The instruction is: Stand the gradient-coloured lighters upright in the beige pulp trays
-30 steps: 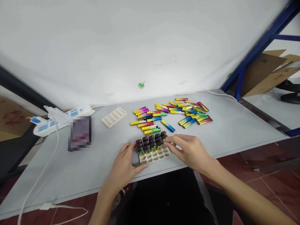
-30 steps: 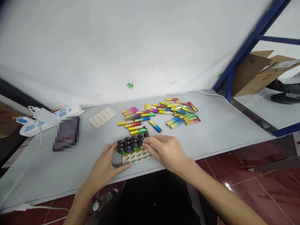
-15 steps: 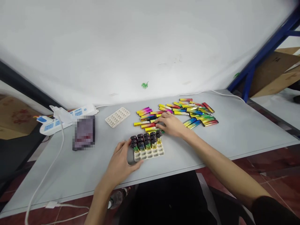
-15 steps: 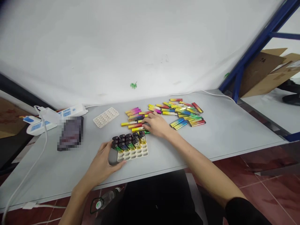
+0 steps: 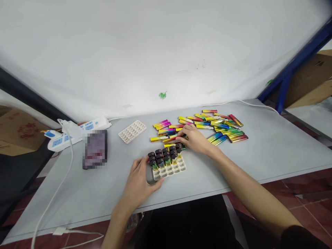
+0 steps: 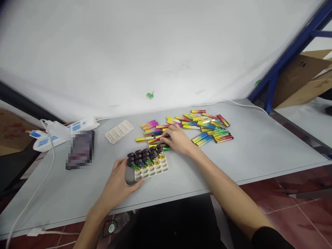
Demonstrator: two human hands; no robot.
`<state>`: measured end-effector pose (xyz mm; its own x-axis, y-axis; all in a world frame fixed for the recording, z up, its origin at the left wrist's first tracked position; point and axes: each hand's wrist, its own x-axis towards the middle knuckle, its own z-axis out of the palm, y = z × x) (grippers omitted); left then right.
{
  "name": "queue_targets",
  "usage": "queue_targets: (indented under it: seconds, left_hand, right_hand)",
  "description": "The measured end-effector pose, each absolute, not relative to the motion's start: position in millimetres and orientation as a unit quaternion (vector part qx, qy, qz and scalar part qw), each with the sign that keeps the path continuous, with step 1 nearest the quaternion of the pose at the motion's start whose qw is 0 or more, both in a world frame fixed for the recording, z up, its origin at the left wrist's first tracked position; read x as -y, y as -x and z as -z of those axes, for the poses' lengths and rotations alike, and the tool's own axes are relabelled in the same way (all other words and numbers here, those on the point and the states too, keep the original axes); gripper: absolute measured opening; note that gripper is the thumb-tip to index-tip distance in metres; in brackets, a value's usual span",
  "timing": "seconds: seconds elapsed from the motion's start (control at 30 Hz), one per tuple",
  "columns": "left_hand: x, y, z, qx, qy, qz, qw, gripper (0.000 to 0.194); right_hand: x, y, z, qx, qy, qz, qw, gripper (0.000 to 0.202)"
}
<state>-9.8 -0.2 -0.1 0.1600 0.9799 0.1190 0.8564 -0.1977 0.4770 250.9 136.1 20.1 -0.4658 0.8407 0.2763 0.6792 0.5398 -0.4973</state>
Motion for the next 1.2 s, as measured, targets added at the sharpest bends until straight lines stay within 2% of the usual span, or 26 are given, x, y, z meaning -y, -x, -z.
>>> queue_targets:
  seconds: [0.17,0.27,0.4,0.57,0.67,0.8,1.2]
  left_hand:
    - [3.6,11.6,10.8,-0.634,-0.738,-0.198,0.117,0.08]
    - [4.5,14.2,15.3,-0.643,-0.73,-0.199,0.118,0.081]
    - [4.5,15.7,15.6,-0.653,-0.722,-0.194,0.12,0.081]
    - [4.3,14.5,13.3,-0.655,-0.722,-0.193,0.114,0.081]
    - [2.9,13.1,13.2,-0.657,-0.721,-0.188,0.112,0.08]
    - [0.8,12.4,14.0,-0.666,-0.715,-0.177,0.116,0.081]
    - [-2.2,16.2,17.0,-0.66,-0.72,-0.188,0.107,0.076]
  right_hand:
    - [-133.4,-254.9,-22.1,0.656,0.439,-0.389,0.475,0.029]
    - [-129.4,-251.3,-23.5,0.541,0.386,-0.521,0.535,0.034]
    - [-122.6,-245.0,-25.4,0.496,0.382,-0.597,0.502,0.034]
    - [-117.3,-241.6,-26.8,0.539,0.372,-0.597,0.463,0.037]
    - [-116.6,-241.0,-24.7,0.505,0.372,-0.634,0.453,0.041]
    - [-117.2,-240.8,-19.0,0.446,0.417,-0.646,0.458,0.059]
    - [-110.0,-242.3,-15.5,0.433,0.421,-0.629,0.489,0.059]
